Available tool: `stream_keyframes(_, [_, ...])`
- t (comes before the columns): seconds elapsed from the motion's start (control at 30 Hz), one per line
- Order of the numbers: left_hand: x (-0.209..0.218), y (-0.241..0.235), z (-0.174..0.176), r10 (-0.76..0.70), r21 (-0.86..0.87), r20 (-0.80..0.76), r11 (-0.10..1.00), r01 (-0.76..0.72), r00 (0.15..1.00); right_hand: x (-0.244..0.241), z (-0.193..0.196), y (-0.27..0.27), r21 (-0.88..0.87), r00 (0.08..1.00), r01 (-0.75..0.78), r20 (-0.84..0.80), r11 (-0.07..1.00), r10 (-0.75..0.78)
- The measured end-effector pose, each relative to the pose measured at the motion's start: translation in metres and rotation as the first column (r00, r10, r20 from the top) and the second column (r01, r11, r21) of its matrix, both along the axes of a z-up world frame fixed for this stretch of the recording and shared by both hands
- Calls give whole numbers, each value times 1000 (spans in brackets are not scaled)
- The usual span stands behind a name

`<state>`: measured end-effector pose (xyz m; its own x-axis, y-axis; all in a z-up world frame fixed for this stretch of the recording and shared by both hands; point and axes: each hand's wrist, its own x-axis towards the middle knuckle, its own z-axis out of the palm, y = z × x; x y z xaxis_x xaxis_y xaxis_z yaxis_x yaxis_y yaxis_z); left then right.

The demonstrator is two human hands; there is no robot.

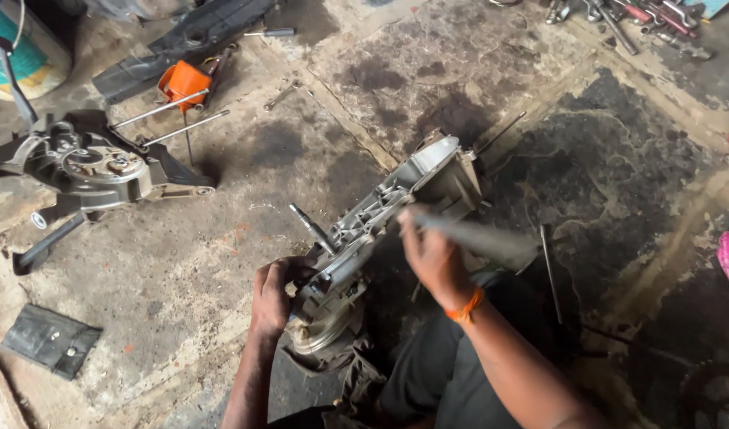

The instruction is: The person sits on the workshop floor working on a scooter engine crankcase. They hammer a long flat bar against a shaft in the casing, reposition the casing, pry at components by hand, scrape at the casing with a screwdriver-like tool, and wipe or brush the part with a cloth.

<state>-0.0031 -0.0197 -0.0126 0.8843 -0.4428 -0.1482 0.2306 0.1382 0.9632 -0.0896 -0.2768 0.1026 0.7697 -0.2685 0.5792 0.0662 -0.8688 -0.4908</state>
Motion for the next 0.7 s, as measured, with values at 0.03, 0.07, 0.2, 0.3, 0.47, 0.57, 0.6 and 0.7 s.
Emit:
stream_keyframes(0.03, [1, 0, 0, 4, 12, 0, 1000, -4, 1000, 2, -8, -6, 6, 1000, 24, -3, 1000, -24])
stream_keyframes(0.07, [-3, 1, -3, 3, 15, -8, 1000, -3, 1000, -2, -2, 1, 8, 1000, 25, -11, 1000, -25])
stream_keyframes(0.2, [1, 0, -2, -10, 13, -12, 1000, 10, 1000, 1, 7, 2, -1, 998, 47, -30, 999, -47])
stream_keyframes(0.3, [-4, 1, 7, 4, 23, -23, 1000, -3, 1000, -2, 5, 7, 47, 998, 46, -38, 998, -44])
stream_keyframes(0.47, [0, 1, 5, 3, 19, -23, 1000, -3, 1000, 2, -10, -8, 69, 994, 62, -97, 996, -55])
stream_keyframes(0.57, [-7, 2, 0, -3, 10, -7, 1000, 4, 1000, -3, -6, 0, 174, 988, 104, -132, 979, -82])
stream_keyframes(0.6, [-3, 0, -2, -2, 4, 4, 1000, 2, 1000, 0, -3, -1, 178, 994, 63, -97, 982, -47])
stream_keyframes(0.7, [0, 2, 1, -2, 6, 15, 1000, 2, 1000, 0, -17, -9, 164, 995, 52, -93, 985, -37])
